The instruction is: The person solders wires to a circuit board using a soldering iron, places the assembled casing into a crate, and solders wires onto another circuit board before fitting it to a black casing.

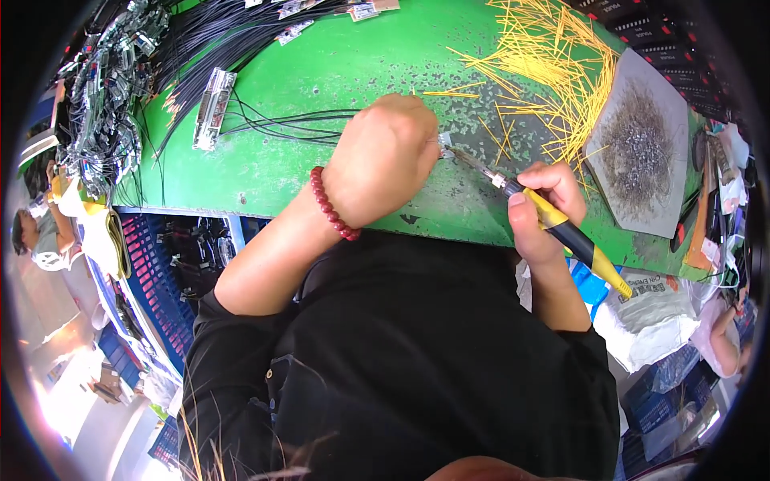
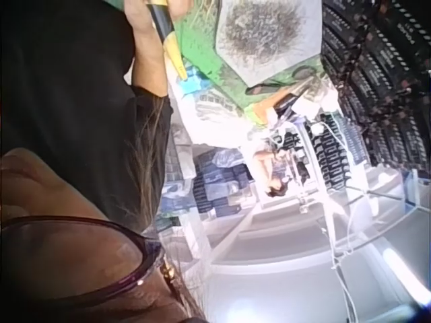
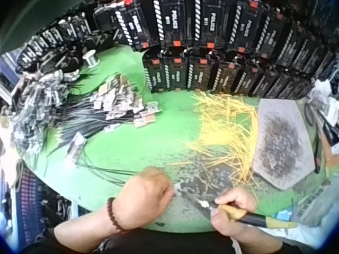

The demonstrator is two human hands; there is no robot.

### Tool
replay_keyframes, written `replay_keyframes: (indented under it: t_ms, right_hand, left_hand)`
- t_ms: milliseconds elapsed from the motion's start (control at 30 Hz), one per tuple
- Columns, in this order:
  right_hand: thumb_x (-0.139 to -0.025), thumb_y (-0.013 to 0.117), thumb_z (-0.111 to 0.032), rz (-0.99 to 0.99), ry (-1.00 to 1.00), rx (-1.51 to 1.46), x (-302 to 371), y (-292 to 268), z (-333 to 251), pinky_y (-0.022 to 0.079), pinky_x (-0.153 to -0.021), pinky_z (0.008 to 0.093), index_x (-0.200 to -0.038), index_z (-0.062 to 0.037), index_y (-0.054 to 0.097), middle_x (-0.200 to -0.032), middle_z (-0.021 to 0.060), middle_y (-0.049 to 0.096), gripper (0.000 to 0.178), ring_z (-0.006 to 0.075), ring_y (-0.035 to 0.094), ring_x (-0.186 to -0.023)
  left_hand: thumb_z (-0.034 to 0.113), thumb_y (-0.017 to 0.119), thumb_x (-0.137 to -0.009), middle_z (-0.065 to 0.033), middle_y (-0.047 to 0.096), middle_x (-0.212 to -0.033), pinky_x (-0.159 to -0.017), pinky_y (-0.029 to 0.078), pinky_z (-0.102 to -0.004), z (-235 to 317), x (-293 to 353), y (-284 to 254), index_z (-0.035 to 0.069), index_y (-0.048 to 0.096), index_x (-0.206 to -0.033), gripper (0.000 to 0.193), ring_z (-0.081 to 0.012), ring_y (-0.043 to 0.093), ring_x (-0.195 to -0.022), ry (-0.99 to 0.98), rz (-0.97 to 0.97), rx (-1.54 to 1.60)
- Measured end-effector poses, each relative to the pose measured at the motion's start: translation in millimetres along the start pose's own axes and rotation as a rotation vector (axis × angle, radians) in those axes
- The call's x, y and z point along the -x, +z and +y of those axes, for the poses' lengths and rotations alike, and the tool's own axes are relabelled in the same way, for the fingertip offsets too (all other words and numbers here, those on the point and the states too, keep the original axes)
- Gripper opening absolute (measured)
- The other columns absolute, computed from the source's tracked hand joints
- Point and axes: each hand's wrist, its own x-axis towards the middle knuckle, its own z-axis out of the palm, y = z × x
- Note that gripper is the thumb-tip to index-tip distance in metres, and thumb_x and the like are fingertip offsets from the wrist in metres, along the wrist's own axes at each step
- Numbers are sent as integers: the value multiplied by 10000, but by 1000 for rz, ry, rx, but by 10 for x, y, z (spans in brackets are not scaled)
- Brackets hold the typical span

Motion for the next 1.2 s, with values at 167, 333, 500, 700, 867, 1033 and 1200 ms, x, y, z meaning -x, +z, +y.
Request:
replay_keyframes:
  t_ms: [167, 333, 500, 700, 867, 1033, 1200]
  right_hand:
    - [-739, 685, -47, -22, -31, 53, -10, 20, -46, 363, -508, 224, -855, -3, 542, -720, 51, 553, 190, 70, 449, -564]
    - [-774, 678, -54, 17, -63, -28, 62, 7, -43, 358, -541, 228, -905, -8, 529, -772, 78, 553, 203, 83, 450, -617]
    - [-823, 670, -87, 82, -22, -38, 50, 10, -24, 357, -580, 218, -965, -7, 520, -833, 53, 533, 222, 72, 447, -660]
    - [-872, 675, -137, 98, 93, -79, -54, 25, -142, 442, -626, 223, -1159, 10, 498, -834, 51, 567, 368, 90, 542, -693]
    - [-823, 702, -4, -79, 85, 162, -236, -74, -245, 490, -524, 229, -1028, -37, 654, -715, 50, 638, 214, 90, 609, -584]
    - [-842, 691, -34, 26, -60, 149, -136, -61, -20, 497, -554, 239, -1131, -36, 613, -738, 73, 671, 299, 101, 615, -593]
    - [-937, 562, -74, 88, -47, -51, -95, -101, -48, 478, -496, 227, -1168, -7, 563, -762, 104, 682, 240, 91, 601, -577]
  left_hand:
    - [18, 629, -746, -145, 595, -754, -703, 475, -416, 4, 25, 25, -8, 578, -727, 60, -345, 579, -763, -8, 14, 1]
    - [20, 631, -744, -145, 599, -757, -705, 477, -415, 12, 41, 26, -5, 581, -724, 59, -343, 583, -767, -13, 16, -16]
    - [24, 632, -746, -143, 610, -760, -714, 483, -411, -6, 8, 21, -4, 599, -732, 45, -338, 591, -772, -11, 15, 4]
    - [29, 635, -746, -142, 620, -758, -706, 486, -407, 13, -31, -16, 1, 605, -727, 46, -336, 598, -759, -41, 15, 20]
    - [35, 651, -725, -150, 609, -744, -674, 485, -404, 6, 35, -17, 9, 603, -735, 55, -341, 597, -739, -3, 44, 19]
    - [73, 689, -733, -139, 623, -772, -682, 491, -402, 31, -5, -95, 17, 619, -756, 93, -331, 609, -754, 25, -48, -14]
    - [114, 669, -780, -138, 662, -789, -654, 519, -383, 156, -214, -465, 22, 684, -812, 99, -284, 649, -711, -23, -168, 194]
